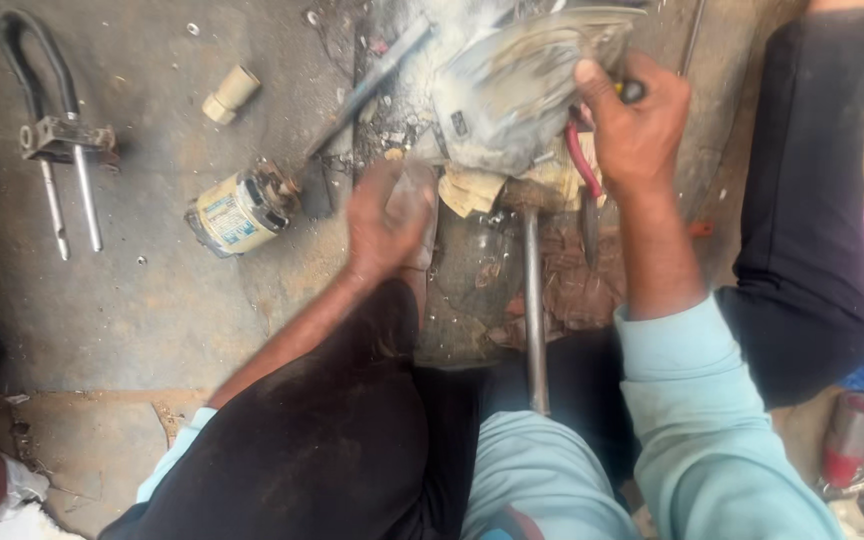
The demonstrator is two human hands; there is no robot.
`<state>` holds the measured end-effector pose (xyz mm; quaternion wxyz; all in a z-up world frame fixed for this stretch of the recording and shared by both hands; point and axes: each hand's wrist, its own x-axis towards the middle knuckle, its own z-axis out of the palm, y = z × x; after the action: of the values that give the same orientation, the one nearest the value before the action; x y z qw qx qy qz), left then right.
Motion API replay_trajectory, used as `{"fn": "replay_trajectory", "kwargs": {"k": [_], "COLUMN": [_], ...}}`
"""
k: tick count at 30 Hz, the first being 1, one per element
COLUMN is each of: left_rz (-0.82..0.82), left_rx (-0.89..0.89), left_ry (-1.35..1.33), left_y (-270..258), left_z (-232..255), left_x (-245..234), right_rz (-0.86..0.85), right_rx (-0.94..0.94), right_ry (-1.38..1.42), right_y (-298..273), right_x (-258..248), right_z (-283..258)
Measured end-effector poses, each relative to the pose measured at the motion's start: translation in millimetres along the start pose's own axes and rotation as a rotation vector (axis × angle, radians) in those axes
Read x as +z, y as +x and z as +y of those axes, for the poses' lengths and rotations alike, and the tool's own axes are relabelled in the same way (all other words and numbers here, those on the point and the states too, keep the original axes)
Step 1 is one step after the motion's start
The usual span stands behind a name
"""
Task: The person sits on the floor and uses a hammer and a metal rod to strike and shape a metal part. They then use a screwdriver to adjust components on the part and a pair of pliers to manipulate a small piece.
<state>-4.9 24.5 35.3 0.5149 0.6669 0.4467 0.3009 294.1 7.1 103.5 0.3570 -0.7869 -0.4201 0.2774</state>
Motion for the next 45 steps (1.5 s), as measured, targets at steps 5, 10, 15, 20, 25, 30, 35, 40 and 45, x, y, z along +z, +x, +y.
{"fn": "replay_trajectory", "kwargs": {"k": [5, 10, 15, 20, 25, 30, 35, 40, 45], "left_rz": [-0.196, -0.307, -0.205, -0.093, -0.046, -0.044, -0.052, -0.124, -0.243], "left_rx": [-0.023, -0.341, -0.47, -0.524, -0.531, -0.554, -0.6, -0.512, -0.231], "left_ry": [-0.056, -0.184, -0.448, -0.482, -0.526, -0.517, -0.515, -0.522, 0.143], "left_y": [63.0, 67.4, 52.5, 41.0, 37.8, 35.2, 35.2, 46.4, 61.2], "left_z": [22.2, 28.1, 24.2, 24.7, 16.2, 9.9, 7.7, 5.5, 6.9], "left_x": [-16.8, -10.4, -2.5, 1.8, 4.8, 6.9, 11.7, 26.4, 25.7], "right_rz": [-0.35, -0.448, -0.434, -0.371, -0.31, -0.268, -0.244, -0.246, -0.174], "right_rx": [0.573, 0.625, 0.607, 0.633, 0.629, 0.647, 0.69, 0.673, 0.681], "right_ry": [0.313, 0.442, 0.403, 0.404, 0.422, 0.619, 0.732, 0.677, 0.761], "right_y": [16.8, 22.8, 14.2, 6.2, -4.4, -14.1, -23.1, -33.0, -39.5], "right_x": [12.0, 42.5, 53.6, 52.7, 43.8, 23.1, 12.2, 5.5, 2.6], "right_z": [-14.4, -6.4, -2.2, -6.8, -6.2, 1.9, -4.0, -1.5, 16.8]}}
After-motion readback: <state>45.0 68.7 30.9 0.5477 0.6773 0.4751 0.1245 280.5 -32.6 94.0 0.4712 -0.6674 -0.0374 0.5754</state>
